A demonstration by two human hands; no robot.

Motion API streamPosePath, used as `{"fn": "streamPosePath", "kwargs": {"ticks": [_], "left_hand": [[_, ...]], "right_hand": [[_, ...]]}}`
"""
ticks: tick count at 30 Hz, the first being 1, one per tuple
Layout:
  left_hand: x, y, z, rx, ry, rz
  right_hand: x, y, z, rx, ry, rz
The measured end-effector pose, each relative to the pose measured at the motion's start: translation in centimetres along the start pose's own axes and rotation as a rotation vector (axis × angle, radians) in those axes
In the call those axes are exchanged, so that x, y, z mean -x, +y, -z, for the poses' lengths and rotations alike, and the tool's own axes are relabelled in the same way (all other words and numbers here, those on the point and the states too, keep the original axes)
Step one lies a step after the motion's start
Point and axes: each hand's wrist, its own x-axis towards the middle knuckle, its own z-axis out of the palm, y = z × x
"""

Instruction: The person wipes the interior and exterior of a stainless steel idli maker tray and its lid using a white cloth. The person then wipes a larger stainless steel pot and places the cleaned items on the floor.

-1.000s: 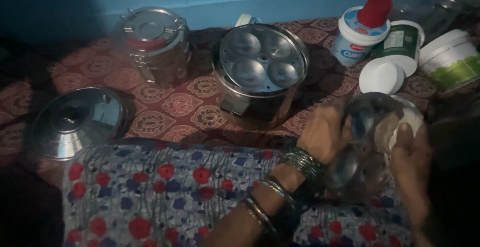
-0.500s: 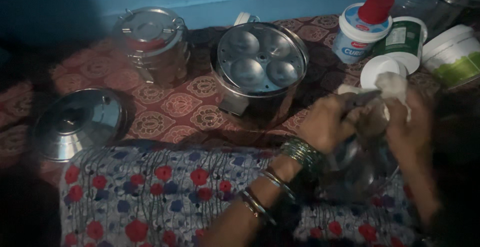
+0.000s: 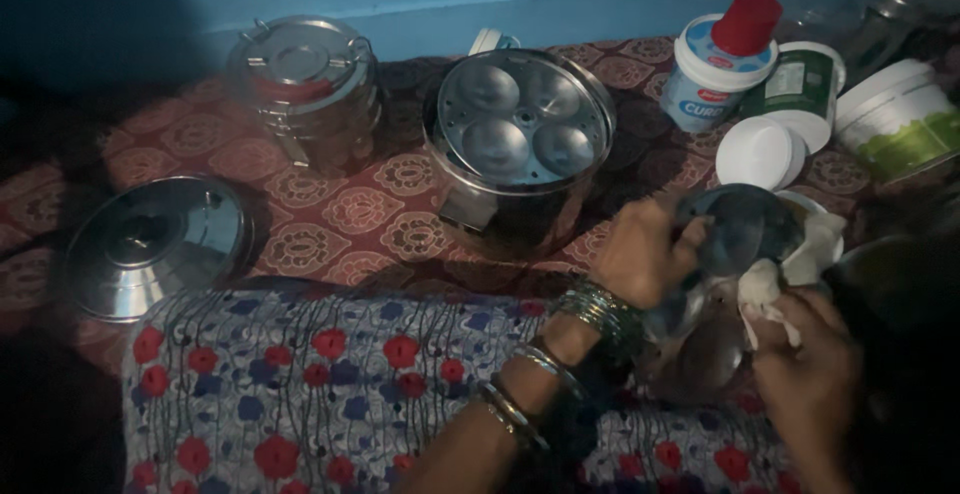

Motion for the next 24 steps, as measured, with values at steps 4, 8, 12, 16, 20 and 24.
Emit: {"fn": "streamPosePath", "kwargs": {"ticks": [4, 8, 12, 16, 20, 24], "left_hand": [[0.2, 0.0, 0.1, -0.032, -0.02, 0.02], [-0.6, 0.8, -1.0, -0.069, -0.024, 0.124], [-0.5, 1.0, -1.2, -0.031, -0.006, 0.129], [-0.5, 0.8, -0.7, 0.0, 0.018, 0.14], [-0.5, 1.0, -0.8, -0.036, -0.033, 0.225], [-0.9, 0.8, -0.8, 0.0, 0.019, 0.218]], "right_hand": [[-2.0, 0.0, -0.4, -0.066, -0.047, -0.212], [-4.4, 1.3, -1.6, 0.003, 0.116, 0.035], [-3.9, 1.6, -2.2, 0.092, 0.157, 0.096], [-2.1, 0.4, -1.6, -0.208, -0.036, -0.152], [-1.2, -0.9, -0.4, -0.267, -0.08, -0.011], [-1.6, -2.3, 0.0, -0.205, -0.106, 0.088]]}}
